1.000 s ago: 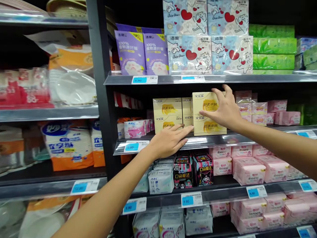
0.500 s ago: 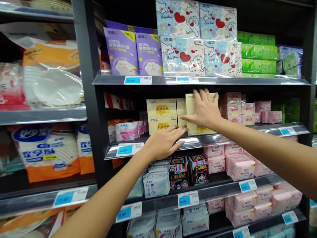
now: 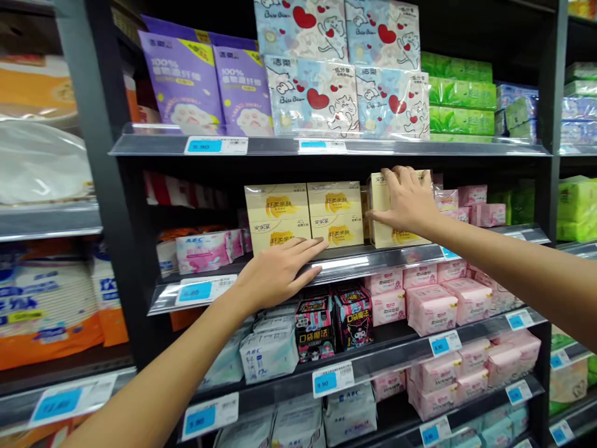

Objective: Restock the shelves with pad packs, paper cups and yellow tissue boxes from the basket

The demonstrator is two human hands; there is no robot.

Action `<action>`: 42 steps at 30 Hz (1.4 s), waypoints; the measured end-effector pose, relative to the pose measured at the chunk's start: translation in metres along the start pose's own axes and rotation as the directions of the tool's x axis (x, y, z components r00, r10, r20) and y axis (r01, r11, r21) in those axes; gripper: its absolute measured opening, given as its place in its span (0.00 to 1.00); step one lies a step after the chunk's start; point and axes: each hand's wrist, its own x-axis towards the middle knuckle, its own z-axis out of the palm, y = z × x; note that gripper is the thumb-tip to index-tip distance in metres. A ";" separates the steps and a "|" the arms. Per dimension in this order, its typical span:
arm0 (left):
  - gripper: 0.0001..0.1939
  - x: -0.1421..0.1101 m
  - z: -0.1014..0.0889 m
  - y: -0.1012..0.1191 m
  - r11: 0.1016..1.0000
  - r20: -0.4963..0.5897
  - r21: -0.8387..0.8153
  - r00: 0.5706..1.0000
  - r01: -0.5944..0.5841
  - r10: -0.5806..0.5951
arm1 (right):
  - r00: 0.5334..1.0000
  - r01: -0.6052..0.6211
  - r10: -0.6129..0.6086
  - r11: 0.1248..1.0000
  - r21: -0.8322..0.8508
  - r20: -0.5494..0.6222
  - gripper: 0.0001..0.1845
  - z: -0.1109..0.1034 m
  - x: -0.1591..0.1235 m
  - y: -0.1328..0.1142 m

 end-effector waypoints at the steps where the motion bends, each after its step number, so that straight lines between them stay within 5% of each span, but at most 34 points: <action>1: 0.31 0.000 0.001 -0.001 1.000 -0.001 -0.003 1.000 0.007 -0.007 | 1.000 0.012 -0.012 1.000 -0.003 0.022 0.53 0.000 0.001 0.006; 7: 0.32 0.002 0.007 -0.005 0.985 -0.016 -0.053 0.986 0.164 -0.165 | 0.963 0.180 -0.181 0.983 0.027 0.200 0.65 -0.004 0.015 0.040; 10: 0.35 0.009 0.009 -0.008 0.963 -0.059 -0.067 0.962 0.261 -0.265 | 0.948 0.254 -0.255 0.967 0.032 0.190 0.64 -0.001 0.019 0.048; 18: 0.36 0.050 0.011 -0.013 0.845 -0.156 0.109 0.848 0.524 -0.506 | 0.954 0.136 -0.166 0.982 0.135 0.249 0.66 0.013 0.021 0.043; 23: 0.44 0.095 -0.004 -0.006 0.825 -0.155 0.190 0.846 0.532 -0.510 | 0.941 0.121 -0.161 0.982 0.148 0.298 0.66 0.023 0.028 0.046; 28: 0.56 0.133 -0.016 -0.010 0.754 -0.088 0.195 0.776 0.628 -0.624 | 0.941 0.104 -0.145 0.984 0.147 0.307 0.66 0.033 0.033 0.052; 37: 0.51 0.126 -0.010 -0.024 0.742 -0.074 0.207 0.766 0.638 -0.638 | 0.949 0.101 -0.142 0.983 0.155 0.282 0.67 0.045 0.035 0.059; 42: 0.53 0.123 -0.010 -0.039 0.767 -0.066 0.233 0.797 0.597 -0.600 | 0.955 0.110 -0.151 0.980 0.166 0.257 0.66 0.051 0.036 0.060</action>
